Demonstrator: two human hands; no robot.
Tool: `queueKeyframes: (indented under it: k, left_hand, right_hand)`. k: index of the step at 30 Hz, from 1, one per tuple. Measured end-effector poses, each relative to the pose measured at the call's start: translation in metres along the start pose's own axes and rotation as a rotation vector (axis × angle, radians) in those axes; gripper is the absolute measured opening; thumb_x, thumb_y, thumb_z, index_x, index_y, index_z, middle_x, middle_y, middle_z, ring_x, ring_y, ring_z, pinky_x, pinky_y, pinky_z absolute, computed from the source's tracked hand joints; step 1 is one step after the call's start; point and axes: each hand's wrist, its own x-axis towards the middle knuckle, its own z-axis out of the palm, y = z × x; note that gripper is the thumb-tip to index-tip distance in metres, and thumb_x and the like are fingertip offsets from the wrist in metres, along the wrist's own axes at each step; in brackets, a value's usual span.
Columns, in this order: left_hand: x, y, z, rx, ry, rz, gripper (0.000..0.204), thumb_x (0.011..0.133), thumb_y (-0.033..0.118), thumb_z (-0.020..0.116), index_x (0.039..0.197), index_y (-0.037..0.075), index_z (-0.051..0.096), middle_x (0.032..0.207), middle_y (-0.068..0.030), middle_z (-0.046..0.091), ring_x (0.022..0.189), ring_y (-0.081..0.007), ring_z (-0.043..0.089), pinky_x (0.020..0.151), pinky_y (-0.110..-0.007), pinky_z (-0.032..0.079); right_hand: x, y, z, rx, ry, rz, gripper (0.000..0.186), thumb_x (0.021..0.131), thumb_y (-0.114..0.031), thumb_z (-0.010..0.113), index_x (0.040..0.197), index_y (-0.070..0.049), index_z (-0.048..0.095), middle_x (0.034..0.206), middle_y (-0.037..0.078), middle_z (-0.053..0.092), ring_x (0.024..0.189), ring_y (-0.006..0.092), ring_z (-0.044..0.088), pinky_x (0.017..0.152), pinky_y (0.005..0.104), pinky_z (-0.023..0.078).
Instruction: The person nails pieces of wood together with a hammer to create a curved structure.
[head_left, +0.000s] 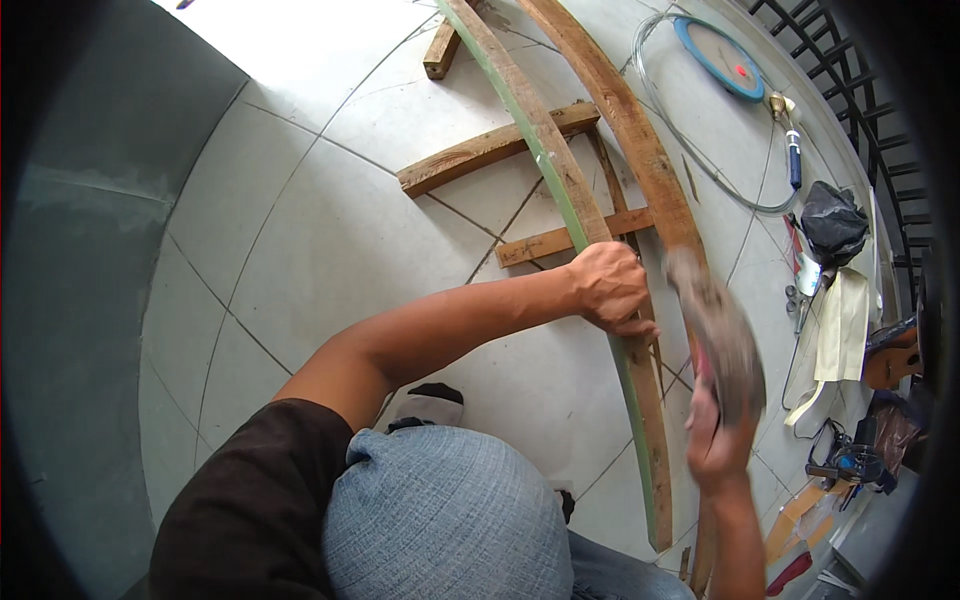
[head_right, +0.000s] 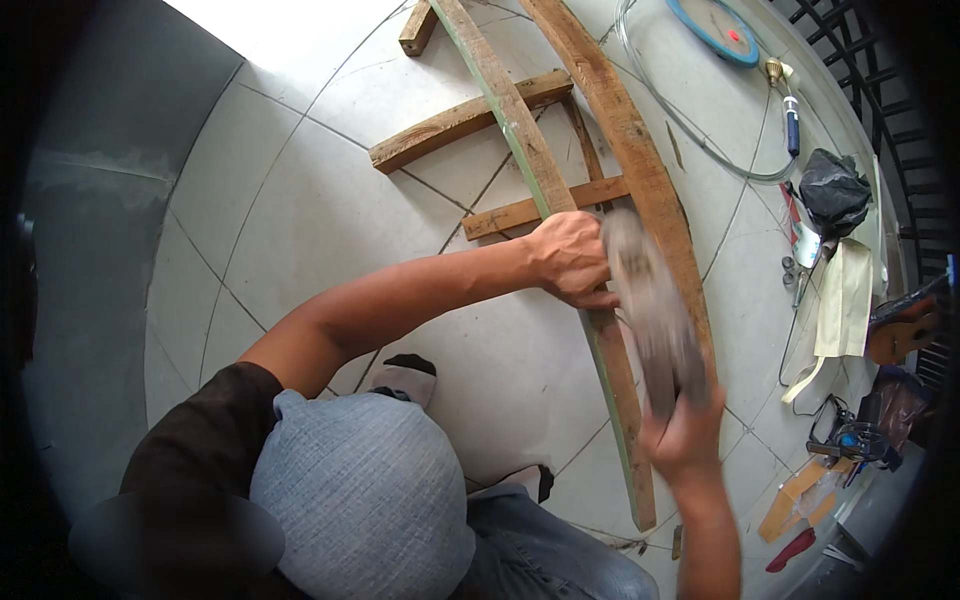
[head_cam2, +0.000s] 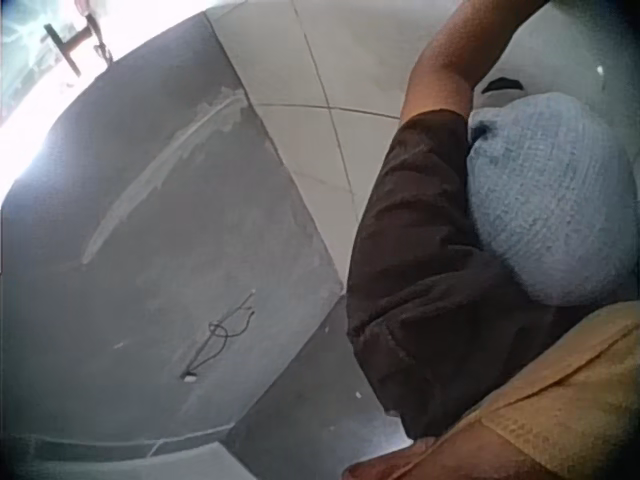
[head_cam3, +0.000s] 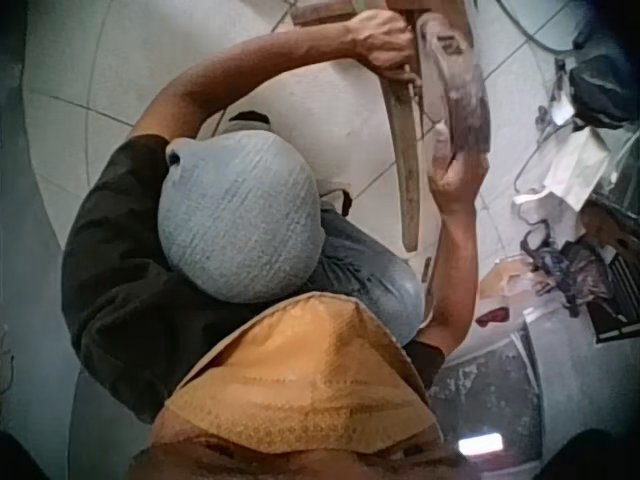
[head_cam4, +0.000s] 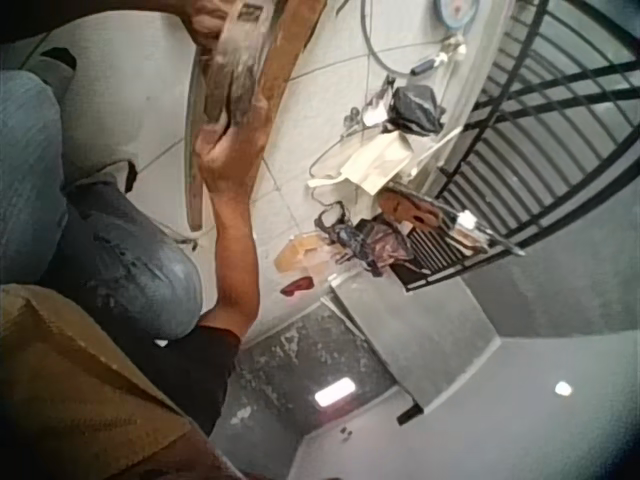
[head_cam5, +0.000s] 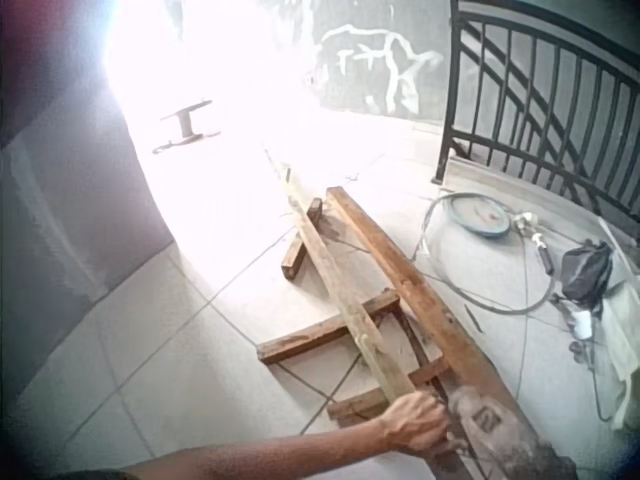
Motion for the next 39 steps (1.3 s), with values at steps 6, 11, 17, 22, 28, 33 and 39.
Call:
queueKeyframes:
  k: [6,11,17,22,28,33,39]
  left_hand:
    - [-0.004,-0.004,0.004,-0.028,0.145,0.041,0.044,0.083,0.047,0.061,0.06,0.009,0.064,0.056,-0.0107,0.06,0.056,-0.0339,0.062,0.055,-0.043,0.051]
    - [-0.006,-0.009,0.026,-0.051,0.34,0.075,0.042,0.078,0.043,0.061,0.052,0.01,0.064,0.056,-0.0113,0.062,0.056,-0.0312,0.064,0.056,-0.041,0.052]
    - [-0.013,-0.004,0.032,-0.058,0.259,0.07,0.041,0.079,0.04,0.06,0.049,0.012,0.064,0.053,-0.01,0.061,0.051,-0.029,0.062,0.056,-0.04,0.051]
    - [-0.013,-0.002,0.023,-0.061,0.145,0.034,0.039,0.079,0.04,0.06,0.053,0.011,0.064,0.059,-0.0094,0.062,0.059,-0.029,0.064,0.06,-0.04,0.052]
    - [-0.014,0.002,0.008,-0.021,0.021,-0.002,0.044,0.081,0.042,0.06,0.051,0.01,0.063,0.056,-0.0086,0.061,0.057,-0.0294,0.063,0.061,-0.039,0.052]
    - [-0.013,0.004,0.009,-0.023,0.067,0.006,0.037,0.078,0.037,0.059,0.051,0.012,0.063,0.055,-0.0106,0.063,0.054,-0.0305,0.065,0.056,-0.041,0.051]
    - [-0.014,0.0,0.014,-0.001,0.082,0.002,0.045,0.083,0.042,0.059,0.051,0.01,0.064,0.054,-0.0096,0.061,0.055,-0.0309,0.062,0.06,-0.04,0.051]
  right_hand:
    - [0.122,-0.002,0.03,-0.069,-0.027,-0.145,0.024,0.098,-0.012,0.055,0.12,-0.004,0.051,0.08,0.021,0.064,0.071,0.0441,0.065,0.062,0.0454,0.049]
    - [0.155,0.008,0.07,-0.074,-0.045,-0.209,0.019,0.099,-0.015,0.056,0.114,-0.006,0.049,0.079,0.022,0.064,0.074,0.047,0.063,0.062,0.0482,0.048]
    - [0.162,0.023,0.085,-0.048,0.002,-0.275,0.025,0.098,-0.017,0.059,0.117,-0.005,0.05,0.08,0.024,0.065,0.072,0.0451,0.065,0.058,0.048,0.049]
    - [0.156,0.04,0.094,-0.184,-0.016,-0.238,0.023,0.099,-0.02,0.058,0.114,-0.006,0.05,0.079,0.024,0.064,0.072,0.0461,0.064,0.059,0.0495,0.049]
    - [0.16,0.025,0.086,-0.048,0.039,-0.197,0.021,0.1,-0.022,0.056,0.113,-0.006,0.05,0.077,0.023,0.063,0.068,0.0458,0.062,0.057,0.047,0.048]
    - [0.157,0.047,0.087,-0.106,0.016,-0.299,0.021,0.098,-0.019,0.059,0.112,-0.007,0.05,0.076,0.023,0.062,0.07,0.0469,0.062,0.056,0.0502,0.047]
    - [0.155,0.038,0.076,0.002,0.141,-0.293,0.026,0.1,-0.019,0.056,0.123,-0.006,0.052,0.084,0.023,0.065,0.076,0.0426,0.067,0.06,0.0458,0.05]
